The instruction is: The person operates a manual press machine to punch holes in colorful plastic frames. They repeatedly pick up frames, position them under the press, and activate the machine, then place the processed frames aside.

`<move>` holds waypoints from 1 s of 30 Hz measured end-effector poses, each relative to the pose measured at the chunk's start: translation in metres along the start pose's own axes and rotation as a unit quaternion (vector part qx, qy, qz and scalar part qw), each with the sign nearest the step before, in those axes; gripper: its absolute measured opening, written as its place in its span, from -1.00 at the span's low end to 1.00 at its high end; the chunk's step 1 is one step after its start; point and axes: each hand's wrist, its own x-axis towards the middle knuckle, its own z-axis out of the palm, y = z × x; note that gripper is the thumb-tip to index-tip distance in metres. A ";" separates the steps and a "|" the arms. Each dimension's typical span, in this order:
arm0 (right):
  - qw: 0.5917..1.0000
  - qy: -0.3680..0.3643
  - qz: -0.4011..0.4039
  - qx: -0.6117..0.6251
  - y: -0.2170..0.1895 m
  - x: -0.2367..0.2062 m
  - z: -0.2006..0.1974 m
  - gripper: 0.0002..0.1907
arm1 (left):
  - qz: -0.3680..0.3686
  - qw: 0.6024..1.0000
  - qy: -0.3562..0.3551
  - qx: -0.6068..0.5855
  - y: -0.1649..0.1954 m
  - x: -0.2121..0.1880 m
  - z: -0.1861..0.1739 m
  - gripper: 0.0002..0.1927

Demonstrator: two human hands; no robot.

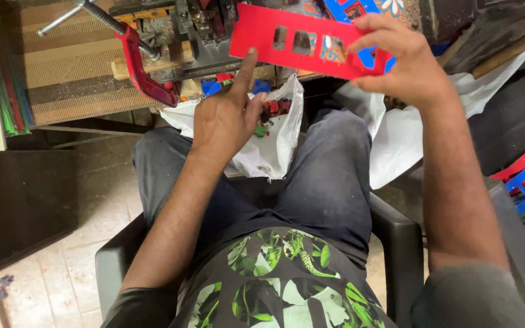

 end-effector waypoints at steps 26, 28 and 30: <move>0.974 0.193 0.072 0.095 0.017 0.043 0.066 -0.53 | -0.059 0.983 -0.049 0.165 -0.028 -0.001 -0.001 -0.13; 0.968 0.199 0.077 0.130 0.016 0.045 0.072 -0.52 | -0.059 0.986 -0.042 0.150 -0.032 -0.003 -0.007 -0.14; 0.967 0.185 0.095 0.145 0.018 0.046 0.076 -0.54 | -0.058 0.990 -0.030 0.121 -0.031 -0.009 -0.012 -0.14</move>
